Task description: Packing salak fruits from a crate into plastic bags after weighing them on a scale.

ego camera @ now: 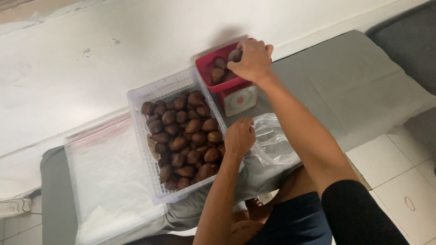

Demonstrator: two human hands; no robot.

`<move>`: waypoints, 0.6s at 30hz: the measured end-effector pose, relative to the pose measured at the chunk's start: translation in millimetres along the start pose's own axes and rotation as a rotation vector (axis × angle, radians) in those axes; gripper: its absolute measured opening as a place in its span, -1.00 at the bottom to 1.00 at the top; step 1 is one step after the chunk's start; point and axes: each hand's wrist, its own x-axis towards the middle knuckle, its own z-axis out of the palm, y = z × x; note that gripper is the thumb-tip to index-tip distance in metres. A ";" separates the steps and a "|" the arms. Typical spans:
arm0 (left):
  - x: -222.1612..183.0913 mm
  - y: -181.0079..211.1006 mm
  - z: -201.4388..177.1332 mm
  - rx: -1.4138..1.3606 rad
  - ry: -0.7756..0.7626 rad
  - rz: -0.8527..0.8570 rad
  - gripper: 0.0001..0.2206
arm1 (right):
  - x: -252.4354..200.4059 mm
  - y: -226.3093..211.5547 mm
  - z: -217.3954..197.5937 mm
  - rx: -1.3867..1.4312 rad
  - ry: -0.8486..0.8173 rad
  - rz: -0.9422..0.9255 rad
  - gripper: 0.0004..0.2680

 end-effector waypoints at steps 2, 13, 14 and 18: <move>-1.4 1.1 -2.6 -0.021 0.020 0.009 -0.84 | -19.5 19.6 -11.3 0.174 0.075 -0.148 -0.67; -10.0 17.0 -27.6 0.000 0.040 0.075 -0.88 | -169.4 120.0 1.2 0.565 -0.190 -0.111 -0.56; -9.6 17.6 -28.3 0.016 0.029 0.073 -0.89 | -176.1 124.7 10.1 0.475 -0.250 -0.078 -0.55; -8.8 14.5 -21.0 0.092 0.000 0.042 -0.88 | -199.2 126.0 29.5 0.280 -0.447 -0.079 -0.61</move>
